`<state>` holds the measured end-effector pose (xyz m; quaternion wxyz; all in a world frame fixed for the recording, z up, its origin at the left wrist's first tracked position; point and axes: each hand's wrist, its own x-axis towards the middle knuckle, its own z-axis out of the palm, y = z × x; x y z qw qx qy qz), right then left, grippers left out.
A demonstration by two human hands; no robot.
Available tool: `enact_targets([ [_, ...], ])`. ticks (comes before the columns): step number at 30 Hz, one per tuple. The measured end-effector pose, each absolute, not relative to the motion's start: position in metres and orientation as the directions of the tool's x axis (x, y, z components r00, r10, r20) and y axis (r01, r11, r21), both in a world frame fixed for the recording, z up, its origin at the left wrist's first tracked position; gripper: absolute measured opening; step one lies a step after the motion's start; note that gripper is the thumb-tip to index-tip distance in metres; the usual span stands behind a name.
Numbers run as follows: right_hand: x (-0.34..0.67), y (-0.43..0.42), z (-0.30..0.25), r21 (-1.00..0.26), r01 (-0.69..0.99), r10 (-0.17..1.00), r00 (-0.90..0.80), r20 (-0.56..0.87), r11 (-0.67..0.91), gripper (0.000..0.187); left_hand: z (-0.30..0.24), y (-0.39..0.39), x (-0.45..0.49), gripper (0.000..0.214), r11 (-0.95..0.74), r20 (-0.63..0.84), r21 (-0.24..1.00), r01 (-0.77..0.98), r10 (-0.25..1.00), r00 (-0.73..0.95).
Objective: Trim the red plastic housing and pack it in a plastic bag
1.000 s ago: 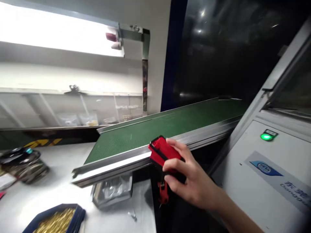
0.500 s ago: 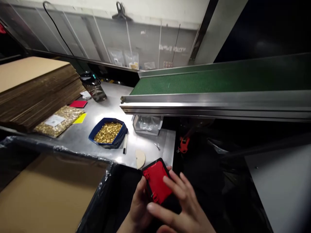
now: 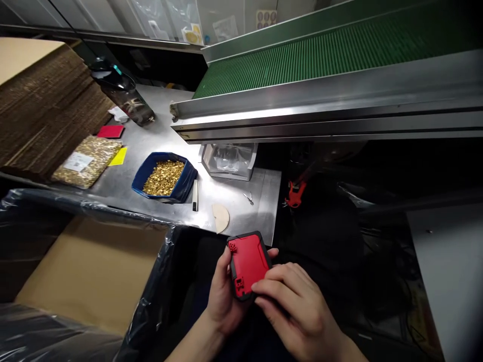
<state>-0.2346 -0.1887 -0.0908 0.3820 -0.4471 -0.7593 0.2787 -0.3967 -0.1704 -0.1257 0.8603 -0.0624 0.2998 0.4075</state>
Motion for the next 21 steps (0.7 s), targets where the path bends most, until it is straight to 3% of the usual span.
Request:
enact_targets([
  [8,-0.234,-0.187,-0.105,-0.776,0.492,0.911,-0.317,0.263,0.395,0.025,-0.13,-0.16,-0.39,0.07,0.697,-0.684,0.127,-0.706,0.577,0.446],
  [16,-0.226,-0.18,-0.103,-0.892,0.417,0.961,-0.268,0.063,0.174,0.015,-0.129,-0.162,-0.386,0.063,0.752,-0.768,0.265,-0.604,0.543,0.339],
  [21,-0.219,-0.179,-0.105,-0.895,0.412,0.944,-0.33,0.03,0.172,0.016,-0.129,-0.165,-0.384,0.058,0.766,-0.795,0.302,-0.567,0.531,0.294],
])
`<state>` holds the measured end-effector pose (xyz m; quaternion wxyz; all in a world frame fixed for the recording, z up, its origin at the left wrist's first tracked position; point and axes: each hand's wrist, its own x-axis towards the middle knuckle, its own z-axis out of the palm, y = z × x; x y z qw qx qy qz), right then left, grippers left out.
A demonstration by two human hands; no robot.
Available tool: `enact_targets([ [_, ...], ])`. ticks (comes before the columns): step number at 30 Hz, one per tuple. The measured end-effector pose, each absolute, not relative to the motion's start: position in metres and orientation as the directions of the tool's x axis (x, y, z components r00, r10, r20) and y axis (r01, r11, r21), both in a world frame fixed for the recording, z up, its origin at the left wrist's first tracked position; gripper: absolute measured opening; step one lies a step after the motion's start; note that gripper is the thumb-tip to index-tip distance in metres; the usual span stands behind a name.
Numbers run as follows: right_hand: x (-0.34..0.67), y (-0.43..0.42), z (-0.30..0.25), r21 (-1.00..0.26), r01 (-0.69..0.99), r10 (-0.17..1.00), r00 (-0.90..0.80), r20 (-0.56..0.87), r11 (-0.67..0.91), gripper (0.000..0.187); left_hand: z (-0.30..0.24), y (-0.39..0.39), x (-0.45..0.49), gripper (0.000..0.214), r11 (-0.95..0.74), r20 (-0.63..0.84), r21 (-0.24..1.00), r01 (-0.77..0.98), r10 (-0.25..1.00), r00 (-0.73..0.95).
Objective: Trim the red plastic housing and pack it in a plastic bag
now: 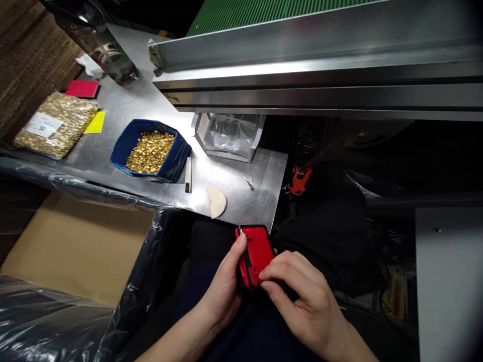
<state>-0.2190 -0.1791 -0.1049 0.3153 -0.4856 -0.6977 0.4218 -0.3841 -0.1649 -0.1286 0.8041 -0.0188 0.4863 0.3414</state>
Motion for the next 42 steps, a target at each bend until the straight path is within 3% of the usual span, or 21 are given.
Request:
enact_targets([
  [9,-0.215,-0.179,-0.11,-0.87,0.41,0.917,-0.384,0.108,0.274,0.018,-0.131,-0.164,-0.385,0.057,0.768,-0.818,0.288,-0.572,0.508,0.271],
  [16,-0.216,-0.177,-0.114,-0.91,0.382,0.916,-0.4,-0.007,0.159,0.01,-0.136,-0.165,-0.387,0.051,0.763,-0.821,0.305,-0.57,0.514,0.249],
  [21,-0.212,-0.176,-0.12,-0.95,0.313,0.952,-0.287,-0.107,-0.013,0.005,-0.136,-0.163,-0.389,0.051,0.761,-0.825,0.327,-0.56,0.519,0.223],
  [26,-0.2,-0.153,-0.138,-0.879,0.469,0.988,-0.075,-0.139,-0.088,0.006,-0.134,-0.163,-0.396,0.056,0.768,-0.828,0.312,-0.559,0.508,0.236],
  [29,-0.197,-0.114,-0.158,-0.787,0.617,0.99,-0.119,-0.081,0.01,0.014,-0.132,-0.163,-0.405,0.063,0.784,-0.842,0.267,-0.561,0.473,0.26],
  [32,-0.203,-0.062,-0.178,-0.608,0.76,0.95,-0.31,-0.03,0.228,0.036,-0.13,-0.165,-0.416,0.066,0.79,-0.843,0.222,-0.572,0.45,0.295],
  [36,-0.216,0.002,-0.197,-0.396,0.746,0.789,-0.609,-0.083,0.535,0.069,-0.131,-0.174,-0.429,0.066,0.765,-0.841,0.193,-0.614,0.452,0.298],
  [39,-0.22,0.03,-0.205,-0.398,0.667,0.688,-0.717,-0.113,0.63,0.056,-0.134,-0.185,-0.436,0.062,0.745,-0.842,0.187,-0.64,0.458,0.286],
  [42,-0.217,0.036,-0.21,-0.417,0.673,0.706,-0.701,-0.097,0.611,0.027,-0.139,-0.197,-0.439,0.06,0.684,-0.805,0.245,-0.687,0.538,0.249],
])
